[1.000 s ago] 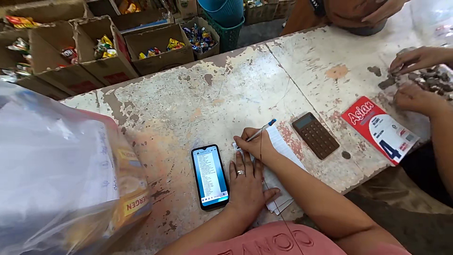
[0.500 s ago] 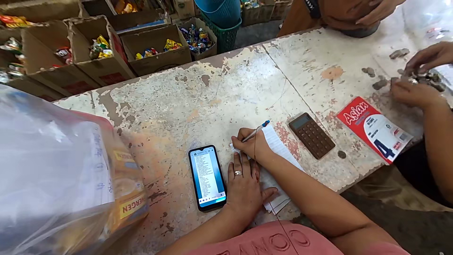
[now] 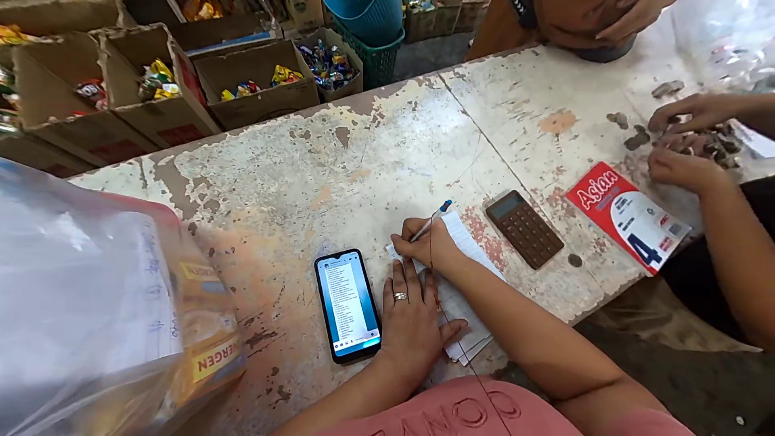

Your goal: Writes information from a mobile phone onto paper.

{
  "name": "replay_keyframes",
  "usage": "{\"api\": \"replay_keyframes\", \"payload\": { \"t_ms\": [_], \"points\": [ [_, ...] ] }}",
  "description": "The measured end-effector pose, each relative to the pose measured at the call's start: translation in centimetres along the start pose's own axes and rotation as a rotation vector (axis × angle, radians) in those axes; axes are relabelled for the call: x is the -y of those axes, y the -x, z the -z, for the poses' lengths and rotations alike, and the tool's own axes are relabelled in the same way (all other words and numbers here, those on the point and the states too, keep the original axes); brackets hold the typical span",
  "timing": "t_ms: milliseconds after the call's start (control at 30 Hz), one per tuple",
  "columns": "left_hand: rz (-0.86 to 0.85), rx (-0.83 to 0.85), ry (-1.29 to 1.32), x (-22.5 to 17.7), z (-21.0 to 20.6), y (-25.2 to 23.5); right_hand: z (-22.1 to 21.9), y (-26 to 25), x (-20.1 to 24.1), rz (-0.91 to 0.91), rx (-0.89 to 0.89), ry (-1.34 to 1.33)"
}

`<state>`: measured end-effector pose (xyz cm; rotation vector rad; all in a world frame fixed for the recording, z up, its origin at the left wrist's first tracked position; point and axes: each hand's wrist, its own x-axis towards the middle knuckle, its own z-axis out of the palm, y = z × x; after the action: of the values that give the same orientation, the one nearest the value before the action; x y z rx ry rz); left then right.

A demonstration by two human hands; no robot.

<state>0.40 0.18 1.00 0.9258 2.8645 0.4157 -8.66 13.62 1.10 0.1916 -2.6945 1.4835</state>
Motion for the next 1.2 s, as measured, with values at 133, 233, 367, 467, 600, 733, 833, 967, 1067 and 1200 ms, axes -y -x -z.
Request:
{"api": "replay_keyframes", "payload": {
  "t_ms": [133,233,367,467,600,733,833,967,1067,1200],
  "points": [
    [0.008,0.042,-0.033,-0.1,0.1,-0.1,-0.1,-0.1,-0.4,0.024,-0.022,-0.009],
    [0.009,0.048,-0.032,-0.1,0.1,-0.1,-0.1,-0.1,-0.5,0.037,-0.021,-0.011],
    [0.014,0.052,-0.021,-0.1,-0.1,0.0,-0.2,0.0,-0.8,0.042,-0.016,-0.036],
    [0.014,0.028,-0.003,0.0,-0.2,0.0,-0.1,0.0,-0.6,0.041,-0.021,-0.017],
    [0.005,-0.026,0.005,0.1,-0.4,0.0,0.1,-0.2,-0.2,0.009,-0.024,0.01],
    [-0.006,-0.034,-0.001,0.1,-0.4,0.1,0.3,-0.2,-0.1,0.005,-0.015,0.009],
    [-0.013,-0.067,-0.007,0.1,-0.6,0.1,0.4,0.0,0.3,-0.004,-0.007,0.006],
    [-0.007,-0.053,-0.006,0.1,-0.6,0.0,0.4,-0.2,0.2,-0.013,0.011,0.041],
    [-0.009,-0.062,0.006,0.2,-0.7,0.1,0.5,-0.3,0.4,-0.028,-0.023,0.023],
    [-0.008,-0.043,0.005,0.1,-0.6,0.1,0.3,-0.1,0.2,-0.006,-0.081,-0.025]
  ]
}}
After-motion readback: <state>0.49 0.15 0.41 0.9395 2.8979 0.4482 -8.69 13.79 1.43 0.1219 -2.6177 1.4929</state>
